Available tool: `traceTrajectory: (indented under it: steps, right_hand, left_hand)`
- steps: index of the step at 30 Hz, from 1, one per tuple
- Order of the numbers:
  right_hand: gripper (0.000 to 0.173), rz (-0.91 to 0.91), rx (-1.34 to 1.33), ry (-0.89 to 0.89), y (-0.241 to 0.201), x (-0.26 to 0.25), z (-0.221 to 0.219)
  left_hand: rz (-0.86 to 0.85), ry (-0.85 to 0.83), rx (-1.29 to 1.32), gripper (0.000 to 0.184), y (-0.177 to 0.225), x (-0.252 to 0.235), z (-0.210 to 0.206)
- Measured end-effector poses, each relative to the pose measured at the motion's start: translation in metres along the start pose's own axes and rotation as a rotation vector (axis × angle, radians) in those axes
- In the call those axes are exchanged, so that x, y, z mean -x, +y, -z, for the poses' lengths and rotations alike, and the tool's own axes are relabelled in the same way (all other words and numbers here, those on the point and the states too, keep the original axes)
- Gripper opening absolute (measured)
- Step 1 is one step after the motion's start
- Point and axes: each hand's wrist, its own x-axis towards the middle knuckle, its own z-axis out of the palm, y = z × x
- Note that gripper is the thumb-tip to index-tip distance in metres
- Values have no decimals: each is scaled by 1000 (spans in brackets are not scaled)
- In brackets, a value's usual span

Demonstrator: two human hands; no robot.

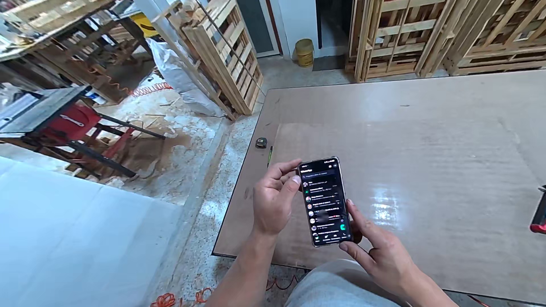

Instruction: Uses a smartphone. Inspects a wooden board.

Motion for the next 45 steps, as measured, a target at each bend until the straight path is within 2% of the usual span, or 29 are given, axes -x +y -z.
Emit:
traceTrajectory:
  steps: [10,15,20,27,35,39,45]
  right_hand:
    - [73,-8,20,27,-1,-2,-2]
    - [74,-15,40,51,-2,-3,-3]
    - [74,-2,56,64,0,-3,-4]
    - [74,-8,57,84,2,-3,-3]
    - [74,-22,67,76,4,-4,-3]
    - [73,-48,29,80,5,-3,-3]
    - [77,-94,-32,134,2,-9,-1]
  left_hand:
    - [42,-94,-21,54,-5,3,-3]
    - [78,-182,-75,71,-5,4,-8]
    - [97,-89,-37,52,-3,2,-16]
    - [106,-168,-134,74,-6,0,-16]
    - [121,-99,-200,75,-6,0,-24]
    - [161,-165,55,67,-6,1,-18]
    - [245,-360,346,83,-15,16,-17]
